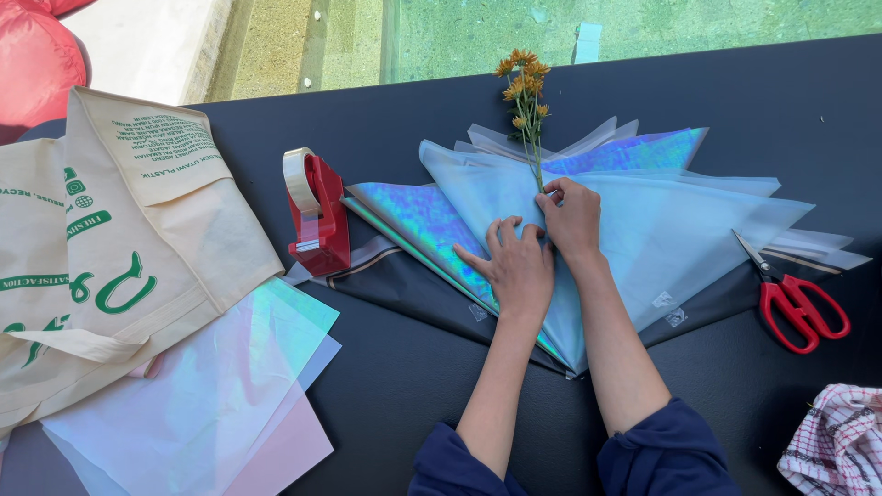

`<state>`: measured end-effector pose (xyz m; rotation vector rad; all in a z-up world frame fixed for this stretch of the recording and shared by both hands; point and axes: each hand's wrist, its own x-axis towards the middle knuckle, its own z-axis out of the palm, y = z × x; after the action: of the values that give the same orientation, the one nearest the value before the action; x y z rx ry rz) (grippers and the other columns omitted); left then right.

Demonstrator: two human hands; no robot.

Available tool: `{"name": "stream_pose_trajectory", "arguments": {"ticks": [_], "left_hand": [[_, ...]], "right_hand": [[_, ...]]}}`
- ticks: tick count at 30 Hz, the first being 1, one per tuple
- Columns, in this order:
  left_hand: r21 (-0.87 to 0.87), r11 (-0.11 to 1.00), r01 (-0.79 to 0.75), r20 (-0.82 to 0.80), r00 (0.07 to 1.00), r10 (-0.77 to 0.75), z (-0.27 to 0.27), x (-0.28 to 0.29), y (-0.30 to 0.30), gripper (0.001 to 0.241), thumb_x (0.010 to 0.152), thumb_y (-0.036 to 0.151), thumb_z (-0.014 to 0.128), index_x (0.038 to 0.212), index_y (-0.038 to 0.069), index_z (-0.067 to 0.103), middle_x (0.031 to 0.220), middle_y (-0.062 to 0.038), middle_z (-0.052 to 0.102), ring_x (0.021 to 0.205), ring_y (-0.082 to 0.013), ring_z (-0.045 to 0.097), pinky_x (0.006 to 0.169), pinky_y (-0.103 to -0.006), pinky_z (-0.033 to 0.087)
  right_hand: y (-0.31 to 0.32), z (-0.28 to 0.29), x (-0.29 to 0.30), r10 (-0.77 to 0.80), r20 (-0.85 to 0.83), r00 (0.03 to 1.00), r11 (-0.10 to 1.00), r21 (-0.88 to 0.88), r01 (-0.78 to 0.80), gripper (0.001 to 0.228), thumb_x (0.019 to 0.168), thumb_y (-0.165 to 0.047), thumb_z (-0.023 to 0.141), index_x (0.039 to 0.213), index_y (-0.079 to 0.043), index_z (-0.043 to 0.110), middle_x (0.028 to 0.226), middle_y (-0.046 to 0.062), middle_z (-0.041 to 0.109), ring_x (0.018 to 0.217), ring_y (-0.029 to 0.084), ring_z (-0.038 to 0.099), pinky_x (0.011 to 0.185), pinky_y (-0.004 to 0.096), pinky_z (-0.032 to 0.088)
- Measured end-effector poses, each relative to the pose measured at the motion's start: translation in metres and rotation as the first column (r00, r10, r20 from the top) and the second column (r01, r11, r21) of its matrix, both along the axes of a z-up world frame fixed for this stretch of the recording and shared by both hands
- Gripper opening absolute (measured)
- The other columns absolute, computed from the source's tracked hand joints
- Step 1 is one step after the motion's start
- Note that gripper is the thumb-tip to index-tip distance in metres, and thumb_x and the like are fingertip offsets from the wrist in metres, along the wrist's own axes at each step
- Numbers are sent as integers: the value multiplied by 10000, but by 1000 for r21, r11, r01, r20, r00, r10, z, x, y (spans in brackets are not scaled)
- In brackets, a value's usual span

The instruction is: The person trims the stems of yellow and purple flowers using shears, wipes the stems with a cloth, and then arranges the flowers on sheets of iridescent paper, securing them with tape.

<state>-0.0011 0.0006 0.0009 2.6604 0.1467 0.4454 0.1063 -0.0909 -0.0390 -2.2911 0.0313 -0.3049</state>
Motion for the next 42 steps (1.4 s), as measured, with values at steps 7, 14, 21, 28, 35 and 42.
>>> {"name": "stream_pose_trajectory", "arguments": {"ticks": [7, 14, 21, 28, 35, 42], "left_hand": [[-11, 1000, 9, -12, 1000, -9, 7, -2, 1, 126, 945, 266, 684, 1038, 183, 666, 1261, -73, 562, 1362, -340, 456, 979, -866, 159], [-17, 1000, -1, 45, 999, 2, 1, 2, -1, 163, 906, 199, 704, 1066, 206, 671, 1220, -38, 579, 1342, -286, 486, 1037, -851, 109], [-100, 994, 51, 115, 993, -39, 16, -5, -12, 165, 931, 118, 630, 1066, 198, 682, 1204, -2, 604, 1320, -231, 530, 1102, -805, 95], [-192, 963, 189, 152, 975, -161, 50, -23, -58, 203, 928, 79, 603, 1056, 216, 680, 1199, 11, 614, 1301, -226, 549, 1101, -793, 120], [-264, 875, 406, 246, 905, -346, 90, -49, -136, 217, 946, 41, 592, 1012, 227, 683, 1161, 30, 641, 1285, -223, 567, 1108, -783, 143], [-315, 711, 629, 363, 772, -522, 120, -63, -222, 216, 943, 38, 633, 996, 231, 716, 1107, 35, 678, 1237, -217, 608, 1133, -745, 182]], "right_hand": [[-4, 1, -1, -17, -16, 1000, 1000, 6, 17, 154, 872, -147, 827, 983, -62, 762, 735, 70, 700, 771, 293, 696, 663, 416, 581], [-6, 8, -7, 0, 28, 1000, 999, 36, -1, 208, 940, -180, 780, 1065, -16, 757, 722, 111, 667, 729, 283, 674, 591, 388, 566], [-14, 34, -36, 6, 25, 1000, 995, 97, -8, 142, 981, -86, 646, 1049, -47, 765, 709, 101, 682, 627, 229, 662, 547, 349, 539], [-63, 90, -87, -167, 71, 983, 968, 202, 150, 155, 977, -74, 619, 1035, -64, 761, 710, 103, 693, 603, 190, 629, 556, 315, 527], [-148, 140, -146, -445, 190, 875, 876, 294, 381, 165, 985, -76, 607, 1035, -76, 765, 685, 101, 684, 544, 157, 589, 555, 285, 492], [-228, 183, -199, -684, 428, 591, 724, 298, 622, 166, 992, -39, 630, 1024, -95, 784, 666, 86, 676, 544, 150, 571, 544, 254, 477]]}}
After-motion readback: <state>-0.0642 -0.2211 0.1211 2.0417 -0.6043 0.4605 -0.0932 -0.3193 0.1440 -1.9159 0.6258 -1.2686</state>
